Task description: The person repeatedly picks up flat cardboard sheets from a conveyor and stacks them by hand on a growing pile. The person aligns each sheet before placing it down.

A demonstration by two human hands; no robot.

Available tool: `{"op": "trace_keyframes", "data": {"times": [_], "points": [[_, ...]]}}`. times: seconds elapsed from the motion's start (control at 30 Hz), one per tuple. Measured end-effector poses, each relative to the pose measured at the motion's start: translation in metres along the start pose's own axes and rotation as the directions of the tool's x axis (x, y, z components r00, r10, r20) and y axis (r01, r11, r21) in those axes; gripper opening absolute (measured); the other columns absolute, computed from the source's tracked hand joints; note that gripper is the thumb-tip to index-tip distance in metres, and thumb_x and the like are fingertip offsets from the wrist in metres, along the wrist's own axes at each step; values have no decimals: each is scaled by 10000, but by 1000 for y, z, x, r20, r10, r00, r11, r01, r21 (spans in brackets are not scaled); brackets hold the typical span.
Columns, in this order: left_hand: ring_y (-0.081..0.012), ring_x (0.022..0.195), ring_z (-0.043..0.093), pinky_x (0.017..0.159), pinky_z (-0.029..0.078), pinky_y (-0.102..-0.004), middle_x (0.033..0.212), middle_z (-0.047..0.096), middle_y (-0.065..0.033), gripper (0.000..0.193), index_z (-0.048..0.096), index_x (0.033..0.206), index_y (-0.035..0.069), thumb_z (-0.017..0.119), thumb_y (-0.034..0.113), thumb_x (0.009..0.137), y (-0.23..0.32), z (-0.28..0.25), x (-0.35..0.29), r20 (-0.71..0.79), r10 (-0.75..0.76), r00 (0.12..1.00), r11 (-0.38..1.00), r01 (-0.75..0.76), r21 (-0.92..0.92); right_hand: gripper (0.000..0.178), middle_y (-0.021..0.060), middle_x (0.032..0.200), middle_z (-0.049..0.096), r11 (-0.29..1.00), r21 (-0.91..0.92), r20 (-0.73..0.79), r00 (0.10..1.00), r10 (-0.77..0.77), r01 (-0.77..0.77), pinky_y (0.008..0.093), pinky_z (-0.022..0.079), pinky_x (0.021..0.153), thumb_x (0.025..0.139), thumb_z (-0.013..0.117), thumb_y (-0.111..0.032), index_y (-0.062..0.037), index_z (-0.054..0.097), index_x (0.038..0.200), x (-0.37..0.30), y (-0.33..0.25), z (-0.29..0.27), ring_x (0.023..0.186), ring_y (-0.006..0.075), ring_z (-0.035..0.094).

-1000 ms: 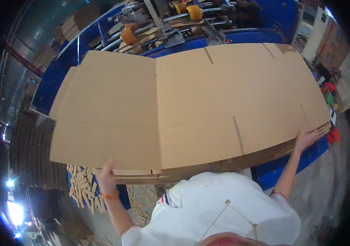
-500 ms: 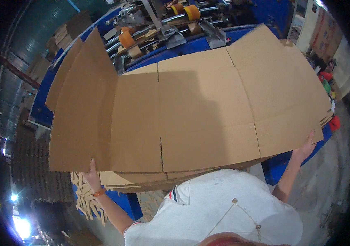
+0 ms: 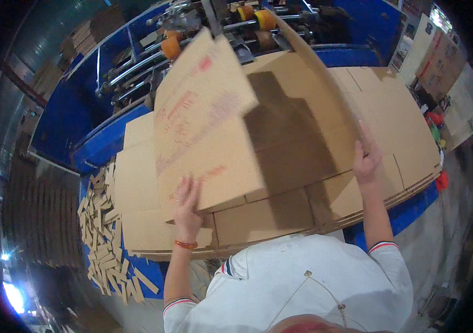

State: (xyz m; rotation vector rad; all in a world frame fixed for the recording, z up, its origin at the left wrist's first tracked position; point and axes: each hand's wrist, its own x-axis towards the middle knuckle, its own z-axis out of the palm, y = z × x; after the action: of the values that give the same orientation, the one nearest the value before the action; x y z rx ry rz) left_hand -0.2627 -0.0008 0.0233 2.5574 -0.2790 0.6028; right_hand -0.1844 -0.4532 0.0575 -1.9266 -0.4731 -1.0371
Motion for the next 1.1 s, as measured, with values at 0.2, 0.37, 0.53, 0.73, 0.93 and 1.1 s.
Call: {"op": "trace_keyframes", "data": {"times": [0.2,0.37,0.53,0.73,0.93,1.1], "points": [[-364,1345,378,1081,261,-603,1462,425,-92,744,505,1379,234,555,-110,722,-3,40,1,342,90,935,963,-169,209,561,136,1400,484,930,-209,665,741,-93,303,448,361,1067,798,678,-292,-136,549,1321,-53,-19,63,1297,317,452],[-357,1347,376,1090,253,-591,1460,426,-83,748,490,1388,226,551,-116,725,-28,46,26,348,101,932,965,-177,194,637,85,1428,455,878,-273,746,663,-65,393,502,345,1054,748,695,-422,-197,539,1323,-66,-1,100,1346,272,391],[-334,1346,386,1090,262,-567,1441,450,-85,743,497,1383,235,537,-129,736,-45,65,67,262,118,958,964,-174,202,600,76,1437,442,868,-276,718,689,-100,413,512,361,1021,794,656,-442,-204,527,1331,-37,32,128,1327,267,408],[-316,1314,425,1093,256,-565,1420,469,-73,645,493,1374,257,531,-29,797,-88,94,163,188,83,979,912,-151,382,557,75,1441,435,802,-380,661,742,-113,460,515,346,1015,863,588,-452,-210,493,1356,25,95,197,1336,269,388],[-317,1291,437,1084,283,-550,1376,498,-113,506,494,1352,157,574,141,853,-96,90,189,13,-19,1000,916,12,402,608,156,1534,269,768,-637,319,931,176,73,497,238,1127,921,568,-319,-82,364,1442,33,145,197,1424,316,234],[-369,1316,401,1100,276,-499,1386,473,-212,529,462,1367,45,564,294,911,-186,32,36,-158,-97,983,865,162,475,562,213,1496,313,859,-505,536,749,390,-86,416,247,1145,940,516,-280,-59,363,1434,-8,100,61,1399,351,278]]}}
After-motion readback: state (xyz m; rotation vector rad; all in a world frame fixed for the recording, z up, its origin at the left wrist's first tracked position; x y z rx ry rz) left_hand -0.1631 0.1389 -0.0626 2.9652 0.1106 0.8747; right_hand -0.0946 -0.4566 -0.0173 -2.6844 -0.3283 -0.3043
